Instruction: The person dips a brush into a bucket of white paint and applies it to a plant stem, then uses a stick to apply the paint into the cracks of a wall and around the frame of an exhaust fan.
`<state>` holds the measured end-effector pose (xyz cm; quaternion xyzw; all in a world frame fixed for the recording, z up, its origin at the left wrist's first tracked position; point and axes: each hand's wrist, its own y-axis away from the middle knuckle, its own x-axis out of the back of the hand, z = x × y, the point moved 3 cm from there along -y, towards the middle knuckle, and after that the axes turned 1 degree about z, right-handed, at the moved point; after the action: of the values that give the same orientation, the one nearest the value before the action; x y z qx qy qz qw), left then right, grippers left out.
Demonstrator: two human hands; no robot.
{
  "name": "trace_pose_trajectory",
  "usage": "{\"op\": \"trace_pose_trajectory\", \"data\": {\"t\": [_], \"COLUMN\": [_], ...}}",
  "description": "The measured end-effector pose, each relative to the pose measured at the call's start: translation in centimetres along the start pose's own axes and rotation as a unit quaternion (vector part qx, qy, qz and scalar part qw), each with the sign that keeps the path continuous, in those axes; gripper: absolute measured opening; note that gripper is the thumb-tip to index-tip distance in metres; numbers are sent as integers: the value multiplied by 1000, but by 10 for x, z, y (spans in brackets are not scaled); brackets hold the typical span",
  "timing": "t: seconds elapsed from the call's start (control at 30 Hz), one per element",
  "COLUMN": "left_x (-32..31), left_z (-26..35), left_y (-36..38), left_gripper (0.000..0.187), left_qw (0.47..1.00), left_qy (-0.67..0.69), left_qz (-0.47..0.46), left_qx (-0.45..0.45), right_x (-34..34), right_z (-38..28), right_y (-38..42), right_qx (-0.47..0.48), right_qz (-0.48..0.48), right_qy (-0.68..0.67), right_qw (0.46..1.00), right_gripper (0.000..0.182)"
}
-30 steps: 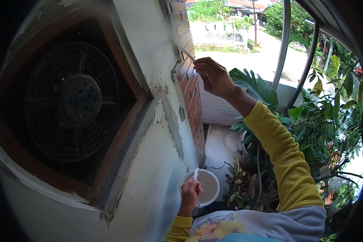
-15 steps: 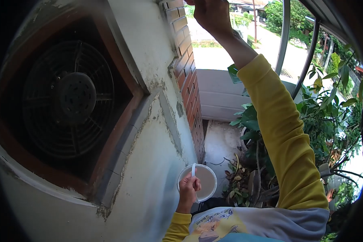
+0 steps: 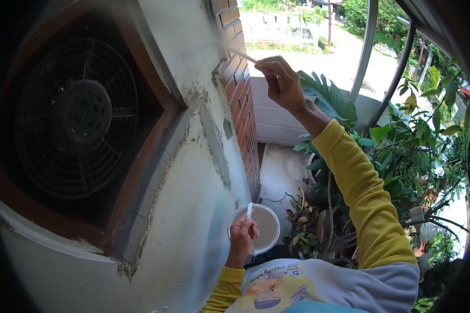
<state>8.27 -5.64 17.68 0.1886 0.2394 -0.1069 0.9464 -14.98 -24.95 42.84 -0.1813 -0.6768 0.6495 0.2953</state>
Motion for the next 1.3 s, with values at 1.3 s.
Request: {"op": "trace_pose_trajectory", "data": {"t": [1.3], "left_x": [3], "left_z": [1], "left_y": [0], "left_gripper": [39], "left_qw": [1000], "left_qy": [-5], "left_qz": [2], "left_qx": [-6], "right_x": [4], "right_z": [18], "right_y": [-96], "right_qx": [-59], "right_qz": [92], "right_qy": [37], "right_qw": [993], "right_gripper": [9]}}
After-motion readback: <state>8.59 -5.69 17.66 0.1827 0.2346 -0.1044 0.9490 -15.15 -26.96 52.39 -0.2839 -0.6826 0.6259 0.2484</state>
